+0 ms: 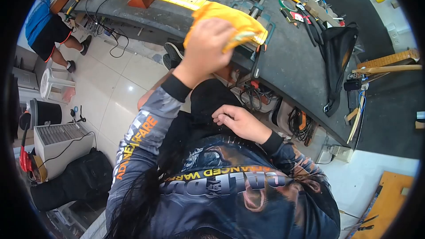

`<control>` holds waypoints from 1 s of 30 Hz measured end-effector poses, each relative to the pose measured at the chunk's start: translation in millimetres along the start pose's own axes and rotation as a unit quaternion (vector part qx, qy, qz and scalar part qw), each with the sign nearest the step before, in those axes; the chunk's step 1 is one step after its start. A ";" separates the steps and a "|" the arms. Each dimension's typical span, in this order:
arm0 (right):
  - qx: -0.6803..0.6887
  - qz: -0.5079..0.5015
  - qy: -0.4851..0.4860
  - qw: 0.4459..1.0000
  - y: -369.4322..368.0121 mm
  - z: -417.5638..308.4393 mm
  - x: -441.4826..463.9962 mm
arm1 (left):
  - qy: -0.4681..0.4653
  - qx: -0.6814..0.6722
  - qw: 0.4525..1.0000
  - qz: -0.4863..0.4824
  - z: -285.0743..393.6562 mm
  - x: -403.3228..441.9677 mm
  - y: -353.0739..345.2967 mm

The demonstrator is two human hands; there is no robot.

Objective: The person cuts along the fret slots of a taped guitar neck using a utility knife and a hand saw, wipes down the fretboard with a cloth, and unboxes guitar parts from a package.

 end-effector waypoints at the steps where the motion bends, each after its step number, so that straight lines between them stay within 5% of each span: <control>1: 0.026 0.001 -0.010 1.000 -0.5 6.3 0.1 | 0.046 0.031 0.998 -0.009 -14.9 -1.8 3.9; 4: -0.011 -0.014 0.000 1.000 -5.7 7.1 4.0 | 0.088 0.042 0.995 -0.014 -4.3 -3.0 -2.8; 8: -0.071 -0.073 0.008 0.995 -26.9 -1.9 23.2 | -0.002 -0.049 0.994 -0.097 41.5 4.7 -32.8; 14: -0.119 -0.061 0.051 0.990 -22.7 -26.2 33.7 | -0.025 -0.022 0.998 -0.049 -16.9 -2.4 -3.1; 20: -0.092 -0.047 0.019 0.995 -18.0 -5.2 37.2 | 0.128 0.096 0.986 0.046 -132.7 -6.6 68.5; 24: -0.090 -0.076 0.047 0.992 -33.2 -7.6 41.0 | 0.299 0.144 0.932 0.144 -201.8 -10.7 112.4; 30: -0.127 -0.045 0.128 0.983 -9.6 -81.7 37.6 | 0.350 -0.131 0.865 0.334 -157.9 -30.5 140.9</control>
Point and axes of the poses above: each hand's wrist, its own x-axis towards the middle knuckle, its own y-axis out of the back of the hand, z = x × y, the point moved 6 cm from there along x, towards the middle knuckle, and after that the axes turned 2 degrees about -x, right-handed, at the moved point
